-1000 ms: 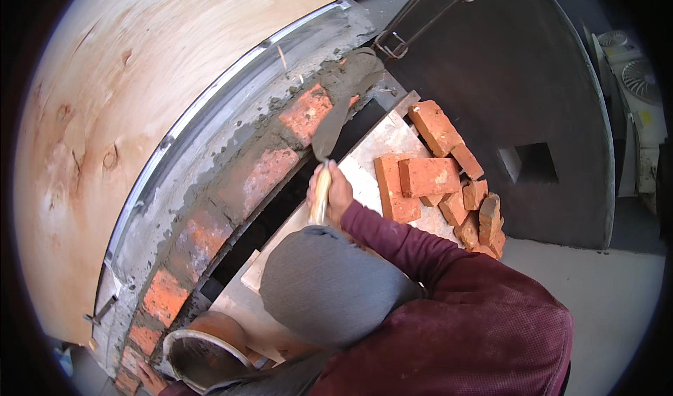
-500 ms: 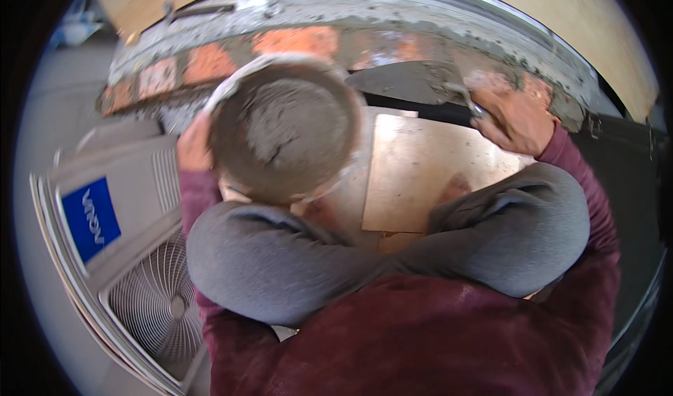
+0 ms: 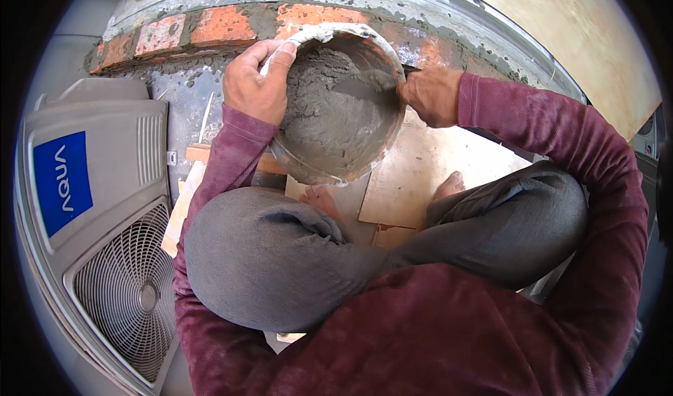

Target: The person applies mortar to a row of bricks using a trowel and places additional bricks on top to build a wall.

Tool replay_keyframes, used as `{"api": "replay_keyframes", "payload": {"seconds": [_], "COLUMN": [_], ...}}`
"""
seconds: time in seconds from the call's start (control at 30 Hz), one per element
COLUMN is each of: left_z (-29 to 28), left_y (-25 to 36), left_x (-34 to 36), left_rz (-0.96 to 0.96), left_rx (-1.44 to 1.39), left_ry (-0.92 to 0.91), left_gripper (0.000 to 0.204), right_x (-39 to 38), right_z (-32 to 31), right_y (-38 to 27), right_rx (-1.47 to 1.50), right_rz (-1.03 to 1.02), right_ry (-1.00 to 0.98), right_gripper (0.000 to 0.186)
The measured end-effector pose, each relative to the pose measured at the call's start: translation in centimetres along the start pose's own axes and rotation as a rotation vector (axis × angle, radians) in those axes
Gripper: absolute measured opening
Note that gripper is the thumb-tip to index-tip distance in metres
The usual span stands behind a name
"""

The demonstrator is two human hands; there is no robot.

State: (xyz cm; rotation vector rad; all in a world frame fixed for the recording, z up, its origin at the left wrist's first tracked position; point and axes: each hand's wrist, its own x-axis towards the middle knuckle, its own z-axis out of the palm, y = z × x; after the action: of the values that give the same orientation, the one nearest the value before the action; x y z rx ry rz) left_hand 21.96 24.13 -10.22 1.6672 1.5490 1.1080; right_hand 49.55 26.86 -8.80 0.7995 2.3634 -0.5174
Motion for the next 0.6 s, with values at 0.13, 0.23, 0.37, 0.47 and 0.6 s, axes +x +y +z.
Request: {"api": "replay_keyframes", "payload": {"seconds": [0.13, 0.23, 0.37, 0.47, 0.6], "left_z": [0.7, 1.0, 1.4, 1.3, 1.2], "left_y": [-0.5, -0.1, -0.3, -0.7, -1.1], "left_x": [0.4, 0.4, 0.5, 0.6, 0.5], "left_rz": [0.037, -0.01, -0.063, -0.084, -0.1], "left_rx": [-0.061, -0.077, -0.111, -0.149, -0.176], "left_ry": [0.014, 0.012, 0.06, 0.065, 0.046], "left_gripper": [0.03, 0.029, 0.028, 0.029, 0.032], "right_x": [0.5, 0.5, 0.2, -0.2, -0.5], "right_z": [1.5, 4.0, 4.1, 3.7, 4.5], "right_y": [-0.6, -2.6, -3.0, -1.5, 0.5], "right_rx": [0.215, 0.478, 0.796, 1.096, 1.292], "right_rz": [-0.111, -0.094, -0.129, -0.13, -0.125], "right_ry": [-0.152, -0.05, -0.111, -0.231, -0.36], "right_gripper": [0.022, 0.025, 0.023, 0.014, 0.011]}}
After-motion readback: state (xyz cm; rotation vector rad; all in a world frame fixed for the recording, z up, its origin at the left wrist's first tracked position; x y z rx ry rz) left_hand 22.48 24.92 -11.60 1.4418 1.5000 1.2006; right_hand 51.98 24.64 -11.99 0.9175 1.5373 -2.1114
